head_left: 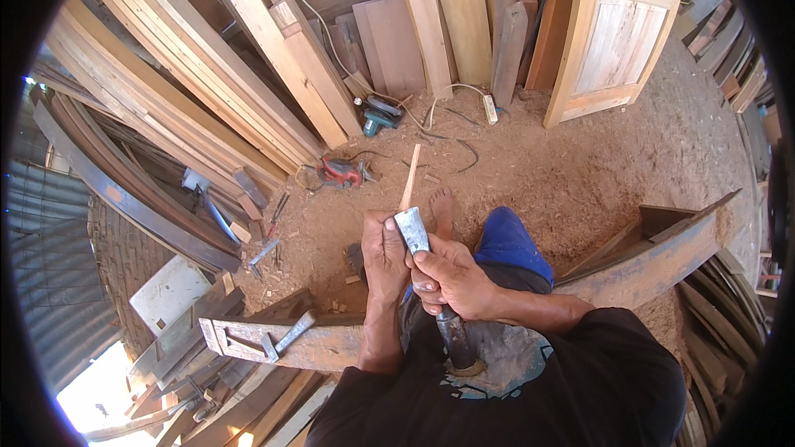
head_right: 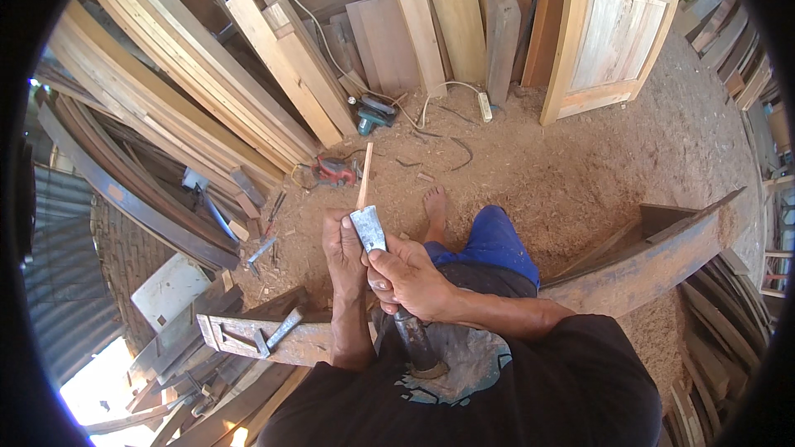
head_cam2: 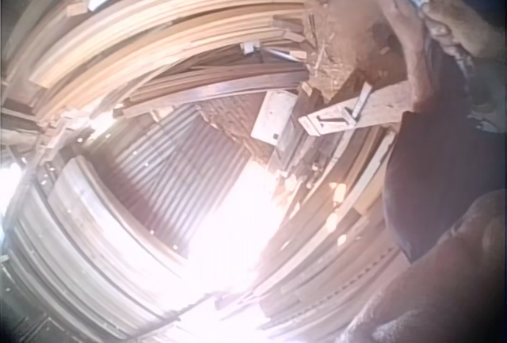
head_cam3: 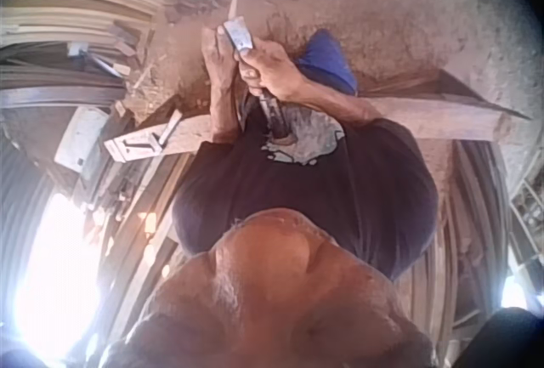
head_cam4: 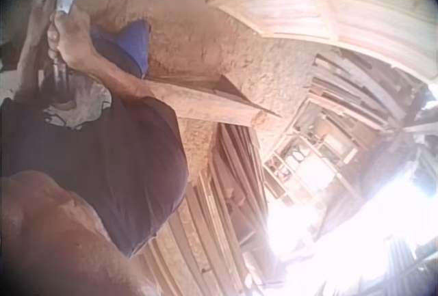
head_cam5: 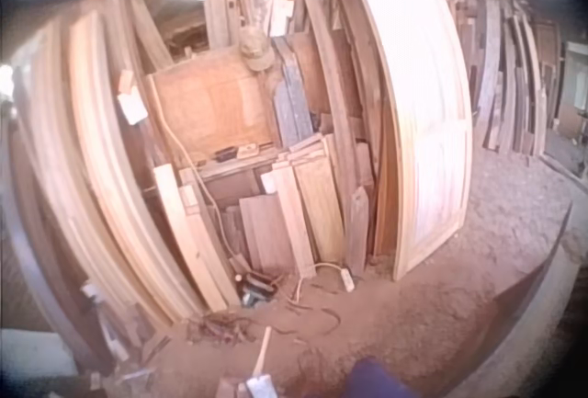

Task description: The person holds a small wooden stick and uses a hammer to drive a chisel into it, shaving off pieces of wood while sitting on a ground-level workspace surrounded by lumber and wood shavings.

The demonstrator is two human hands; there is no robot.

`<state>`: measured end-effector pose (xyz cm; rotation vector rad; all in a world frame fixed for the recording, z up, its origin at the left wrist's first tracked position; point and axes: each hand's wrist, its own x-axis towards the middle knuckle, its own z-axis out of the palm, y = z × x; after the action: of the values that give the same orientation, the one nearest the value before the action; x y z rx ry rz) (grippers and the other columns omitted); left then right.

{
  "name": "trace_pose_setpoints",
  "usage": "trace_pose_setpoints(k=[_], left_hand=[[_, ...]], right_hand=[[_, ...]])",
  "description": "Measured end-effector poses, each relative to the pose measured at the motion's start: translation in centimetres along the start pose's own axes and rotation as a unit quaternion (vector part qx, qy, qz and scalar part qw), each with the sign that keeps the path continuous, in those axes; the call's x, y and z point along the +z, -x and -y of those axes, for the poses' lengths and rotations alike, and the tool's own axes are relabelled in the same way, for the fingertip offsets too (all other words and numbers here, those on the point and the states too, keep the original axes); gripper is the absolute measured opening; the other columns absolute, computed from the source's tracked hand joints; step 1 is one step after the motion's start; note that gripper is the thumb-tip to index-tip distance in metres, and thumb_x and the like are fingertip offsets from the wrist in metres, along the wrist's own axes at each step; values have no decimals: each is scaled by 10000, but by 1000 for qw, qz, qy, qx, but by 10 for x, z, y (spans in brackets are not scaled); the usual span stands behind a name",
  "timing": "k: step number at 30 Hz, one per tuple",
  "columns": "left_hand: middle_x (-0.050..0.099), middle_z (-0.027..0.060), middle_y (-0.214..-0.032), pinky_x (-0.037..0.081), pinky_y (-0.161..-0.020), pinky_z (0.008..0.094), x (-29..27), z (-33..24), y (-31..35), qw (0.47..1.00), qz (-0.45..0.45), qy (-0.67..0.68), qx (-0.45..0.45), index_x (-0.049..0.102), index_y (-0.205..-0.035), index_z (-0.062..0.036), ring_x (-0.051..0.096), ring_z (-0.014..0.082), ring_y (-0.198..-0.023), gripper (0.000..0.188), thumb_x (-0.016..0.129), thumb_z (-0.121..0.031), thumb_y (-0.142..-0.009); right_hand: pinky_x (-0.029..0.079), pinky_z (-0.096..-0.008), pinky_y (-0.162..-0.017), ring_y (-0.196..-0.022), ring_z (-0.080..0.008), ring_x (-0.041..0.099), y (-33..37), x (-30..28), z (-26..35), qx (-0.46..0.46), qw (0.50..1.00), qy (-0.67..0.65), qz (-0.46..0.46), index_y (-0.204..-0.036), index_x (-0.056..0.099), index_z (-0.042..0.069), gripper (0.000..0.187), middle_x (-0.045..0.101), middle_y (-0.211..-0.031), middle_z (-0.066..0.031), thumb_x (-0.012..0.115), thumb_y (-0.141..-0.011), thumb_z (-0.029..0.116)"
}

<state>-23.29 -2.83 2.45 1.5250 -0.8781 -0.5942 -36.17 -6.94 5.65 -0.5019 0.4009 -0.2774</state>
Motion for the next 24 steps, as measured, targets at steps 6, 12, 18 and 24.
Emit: trace_pose_setpoints(k=[6, 12, 18, 24], left_hand=[[471, 32, -709, 386, -548, 272, -4, 14, 43, 997, 53, -55, 2, 497, -903, -31, 444, 98, -613, 250, 411, -227, -1033], [458, -8, -690, 351, -536, 224, -11, 37, 57, 991, 7, 80, -108, 492, -941, -46, 425, 64, -601, 239, 408, -247, -1041], [492, -2, -716, 383, -580, 230, -5, 34, 48, 992, 106, 9, -64, 524, -1079, 0, 450, 66, -636, 248, 426, -223, -1036], [513, 13, -783, 399, -580, 215, 10, 50, 43, 986, 141, 49, -70, 503, -1094, -12, 459, 66, -629, 233, 424, -224, -1037]], right_hand=[[396, -261, -436, -484, -67, 377, 27, -4, 31, -144, 989, -14, -21, -1029, 424, 75, 176, 400, -662, 7, 443, -1016, 250], [380, -221, -430, -469, -52, 393, 5, -42, 48, -192, 961, 153, -127, -1004, 484, 86, 166, 459, -647, 12, 513, -997, 249], [343, -200, -416, -479, -17, 420, -26, -56, 41, -213, 933, 242, -161, -944, 572, 59, 124, 508, -659, 41, 621, -938, 173], [321, -212, -394, -475, -16, 433, -26, -70, 38, -193, 939, 229, -167, -900, 576, 60, 120, 500, -647, 51, 625, -929, 165]])
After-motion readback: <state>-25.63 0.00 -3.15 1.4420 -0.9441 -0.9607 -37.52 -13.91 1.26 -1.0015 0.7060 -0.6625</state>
